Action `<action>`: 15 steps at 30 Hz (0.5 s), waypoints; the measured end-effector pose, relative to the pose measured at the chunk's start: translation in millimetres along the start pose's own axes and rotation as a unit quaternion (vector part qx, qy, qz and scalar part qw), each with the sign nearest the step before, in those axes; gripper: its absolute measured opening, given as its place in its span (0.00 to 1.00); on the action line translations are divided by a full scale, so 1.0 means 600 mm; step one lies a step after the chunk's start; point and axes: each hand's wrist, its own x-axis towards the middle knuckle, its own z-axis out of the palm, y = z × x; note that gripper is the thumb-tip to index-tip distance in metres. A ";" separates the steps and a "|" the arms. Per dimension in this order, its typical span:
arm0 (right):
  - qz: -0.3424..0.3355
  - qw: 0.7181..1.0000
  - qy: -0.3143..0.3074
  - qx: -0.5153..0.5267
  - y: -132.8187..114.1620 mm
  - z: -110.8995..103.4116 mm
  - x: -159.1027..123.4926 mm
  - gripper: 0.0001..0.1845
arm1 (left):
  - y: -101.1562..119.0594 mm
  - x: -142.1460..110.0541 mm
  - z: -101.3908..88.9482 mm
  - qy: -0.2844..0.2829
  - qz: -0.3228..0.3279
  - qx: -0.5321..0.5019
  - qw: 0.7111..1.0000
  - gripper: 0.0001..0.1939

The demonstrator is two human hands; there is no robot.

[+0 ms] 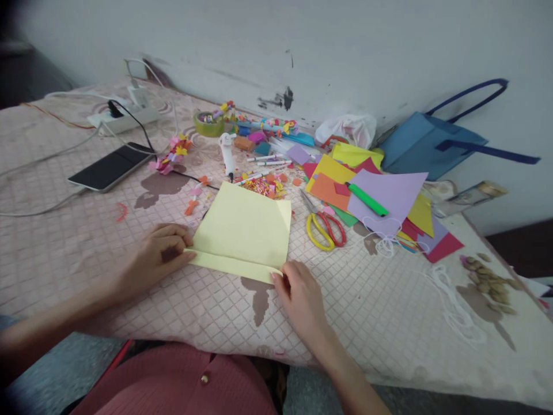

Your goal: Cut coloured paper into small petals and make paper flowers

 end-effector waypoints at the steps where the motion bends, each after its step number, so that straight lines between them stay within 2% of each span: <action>1: -0.001 1.000 0.003 -0.004 0.000 0.001 -0.001 0.12 | -0.001 -0.001 0.002 0.003 0.001 0.003 1.000 0.12; 5: -0.001 0.999 0.026 -0.020 -0.001 0.005 -0.005 0.12 | -0.005 -0.001 0.002 -0.003 0.002 0.015 1.000 0.13; 11: 0.006 0.999 0.034 -0.021 -0.004 0.007 -0.009 0.12 | -0.003 0.001 -0.011 -0.043 0.010 0.004 0.999 0.12; 15: 0.000 0.999 0.043 -0.020 -0.003 0.009 -0.011 0.11 | -0.001 0.002 -0.011 -0.037 -0.009 -0.005 0.999 0.12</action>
